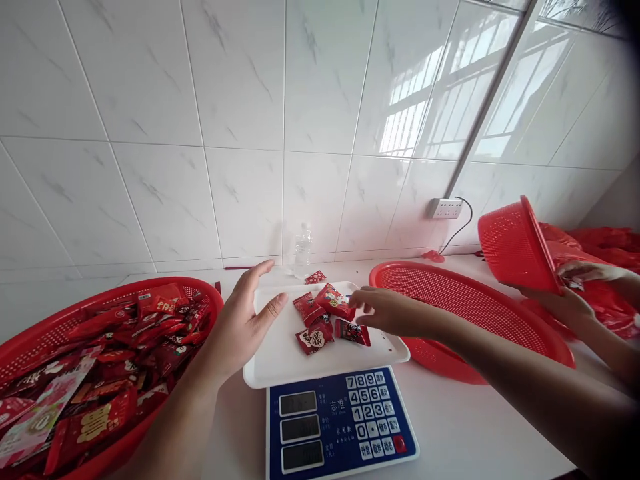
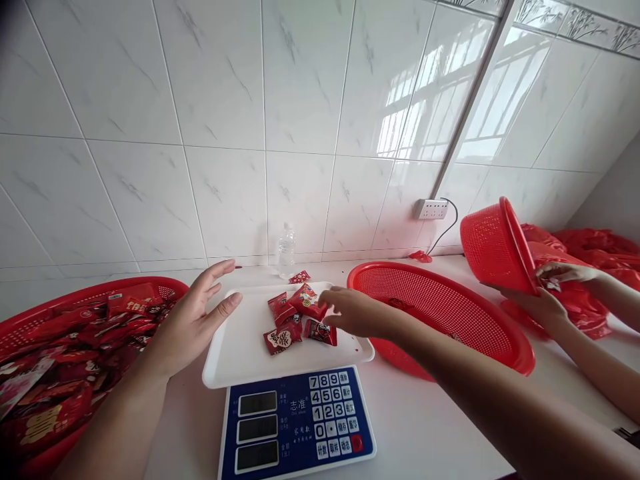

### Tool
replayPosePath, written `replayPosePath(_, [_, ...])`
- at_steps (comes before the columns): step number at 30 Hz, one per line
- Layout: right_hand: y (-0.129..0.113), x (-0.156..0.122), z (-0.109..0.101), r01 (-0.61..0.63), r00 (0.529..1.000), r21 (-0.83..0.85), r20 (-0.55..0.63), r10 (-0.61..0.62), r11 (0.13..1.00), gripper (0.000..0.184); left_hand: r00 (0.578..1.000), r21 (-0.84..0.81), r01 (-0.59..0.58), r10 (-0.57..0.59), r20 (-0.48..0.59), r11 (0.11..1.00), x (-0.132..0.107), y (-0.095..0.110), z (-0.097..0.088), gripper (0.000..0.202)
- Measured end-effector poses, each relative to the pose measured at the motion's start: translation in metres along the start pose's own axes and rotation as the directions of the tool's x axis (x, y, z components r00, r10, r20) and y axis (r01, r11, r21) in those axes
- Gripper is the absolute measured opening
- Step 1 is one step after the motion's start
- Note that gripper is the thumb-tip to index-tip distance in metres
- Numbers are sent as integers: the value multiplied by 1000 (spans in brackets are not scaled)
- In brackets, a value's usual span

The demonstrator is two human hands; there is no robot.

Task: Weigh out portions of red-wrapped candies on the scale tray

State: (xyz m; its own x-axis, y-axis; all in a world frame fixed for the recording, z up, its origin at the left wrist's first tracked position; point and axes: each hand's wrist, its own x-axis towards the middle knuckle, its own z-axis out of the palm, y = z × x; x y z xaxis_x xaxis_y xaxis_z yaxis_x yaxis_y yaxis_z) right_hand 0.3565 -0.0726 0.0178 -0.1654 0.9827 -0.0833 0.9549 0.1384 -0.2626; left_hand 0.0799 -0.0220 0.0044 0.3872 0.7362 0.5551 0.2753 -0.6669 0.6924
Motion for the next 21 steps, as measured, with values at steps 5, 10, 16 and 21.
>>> replayPosePath(5, [-5, -5, 22, -31, 1000, -68, 2, 31, 997, 16, 1000, 8, -7, 6, 15, 1000, 0, 0, 3, 48])
replayPosePath(10, [-31, 0, 22, -47, 995, -119, -91, 36, 992, 20, 1000, 19, -9, 9, 2, 1000, -2, 1, 2, 47])
replayPosePath(16, [-60, 18, 35, 253, 966, -110, -32, -258, 961, 57, 999, 24, 47, -47, 20, 999, -2, 6, 1, 51])
replayPosePath(21, [-58, 45, 50, 245, 968, -76, 82, -239, 967, 84, 999, 19, 33, -34, 34, 999, -1, 4, 2, 50])
